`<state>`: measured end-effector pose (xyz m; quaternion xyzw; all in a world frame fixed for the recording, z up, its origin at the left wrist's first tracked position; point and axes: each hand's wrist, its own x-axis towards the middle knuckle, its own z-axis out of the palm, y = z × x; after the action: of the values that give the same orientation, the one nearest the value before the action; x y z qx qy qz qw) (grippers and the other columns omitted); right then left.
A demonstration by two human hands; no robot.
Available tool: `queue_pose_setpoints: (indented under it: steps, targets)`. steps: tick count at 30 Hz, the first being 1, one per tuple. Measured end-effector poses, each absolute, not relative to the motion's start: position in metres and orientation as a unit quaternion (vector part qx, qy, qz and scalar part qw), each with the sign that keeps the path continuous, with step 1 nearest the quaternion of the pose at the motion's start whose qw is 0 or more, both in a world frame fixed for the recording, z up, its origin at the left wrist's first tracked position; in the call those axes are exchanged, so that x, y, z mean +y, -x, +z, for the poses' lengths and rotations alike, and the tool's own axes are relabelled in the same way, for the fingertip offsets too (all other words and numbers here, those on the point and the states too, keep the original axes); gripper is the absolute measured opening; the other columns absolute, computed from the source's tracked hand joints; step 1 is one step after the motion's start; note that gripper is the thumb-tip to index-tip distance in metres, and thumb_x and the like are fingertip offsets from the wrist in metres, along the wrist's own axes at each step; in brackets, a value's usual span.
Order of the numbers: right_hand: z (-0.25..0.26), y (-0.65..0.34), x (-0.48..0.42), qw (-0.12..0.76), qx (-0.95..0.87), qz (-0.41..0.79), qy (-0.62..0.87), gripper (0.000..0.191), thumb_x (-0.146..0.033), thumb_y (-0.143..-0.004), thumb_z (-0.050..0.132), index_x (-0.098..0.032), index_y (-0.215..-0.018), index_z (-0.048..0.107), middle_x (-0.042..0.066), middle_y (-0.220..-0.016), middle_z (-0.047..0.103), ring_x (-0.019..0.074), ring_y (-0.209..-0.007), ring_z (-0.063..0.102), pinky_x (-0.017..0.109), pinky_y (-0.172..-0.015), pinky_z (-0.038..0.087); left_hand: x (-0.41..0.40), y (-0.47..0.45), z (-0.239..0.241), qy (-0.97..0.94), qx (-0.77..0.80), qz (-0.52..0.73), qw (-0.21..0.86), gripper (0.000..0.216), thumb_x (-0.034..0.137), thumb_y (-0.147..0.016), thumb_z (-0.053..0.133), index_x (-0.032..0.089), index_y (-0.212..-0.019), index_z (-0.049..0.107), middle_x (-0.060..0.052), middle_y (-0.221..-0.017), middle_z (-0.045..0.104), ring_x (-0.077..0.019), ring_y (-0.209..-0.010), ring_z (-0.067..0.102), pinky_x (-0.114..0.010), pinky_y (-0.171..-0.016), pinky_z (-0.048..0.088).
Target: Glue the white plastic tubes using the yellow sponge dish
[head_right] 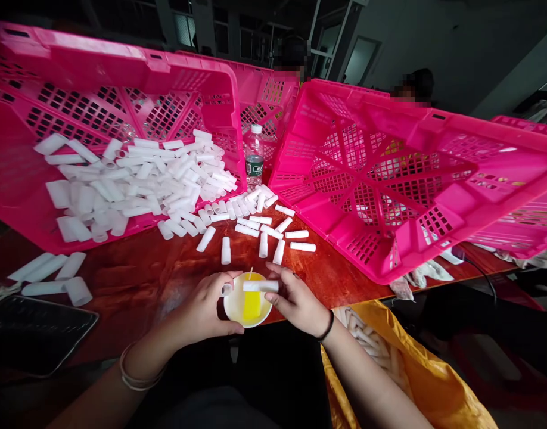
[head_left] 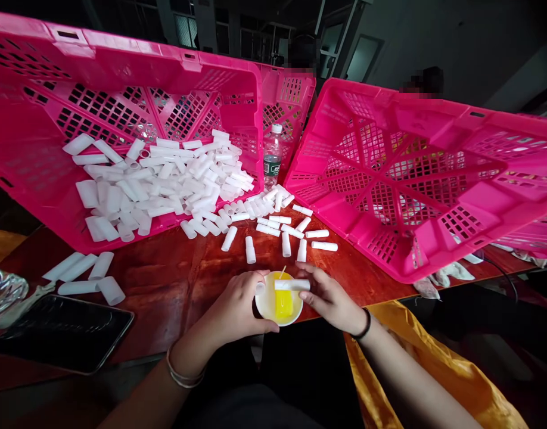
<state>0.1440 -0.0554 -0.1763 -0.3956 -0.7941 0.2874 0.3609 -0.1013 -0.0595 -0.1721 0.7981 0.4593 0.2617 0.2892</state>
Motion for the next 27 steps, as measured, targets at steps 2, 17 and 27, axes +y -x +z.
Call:
queue_pose_setpoints:
  steps: [2,17,27]
  targets:
    - [-0.174,-0.143,-0.060,0.350,-0.784,0.304,0.414,0.029,-0.027,-0.094,0.051,-0.024,-0.123,0.057,0.009,-0.105,0.067,0.0200,-0.095,0.065,0.038,-0.084,0.056,-0.060,0.105,-0.172,-0.803,0.453,0.251,0.296,0.087,0.037,-0.047,0.089,0.024,-0.122,0.047,-0.010,-0.128,0.057,-0.0338,-0.117,0.053,-0.050,-0.098,0.044]
    - [-0.180,-0.132,-0.073,0.378,-0.787,0.238,0.426,0.015,-0.023,-0.095,0.047,-0.024,-0.098,0.061,0.009,-0.102,0.060,0.0212,-0.096,0.061,0.039,-0.083,0.054,-0.061,0.107,-0.175,-0.807,0.441,0.261,0.293,0.070,0.043,-0.048,0.088,0.023,-0.104,0.052,-0.011,-0.131,0.057,-0.0333,-0.118,0.054,-0.049,-0.098,0.044]
    - [-0.181,-0.136,-0.076,0.372,-0.802,0.203,0.421,0.014,-0.020,-0.093,0.049,-0.025,-0.102,0.059,0.008,-0.102,0.059,0.0208,-0.095,0.061,0.036,-0.080,0.055,-0.063,0.107,-0.177,-0.814,0.437,0.262,0.280,0.073,0.042,-0.049,0.088,0.022,-0.109,0.050,-0.012,-0.133,0.056,-0.0335,-0.119,0.053,-0.049,-0.100,0.043]
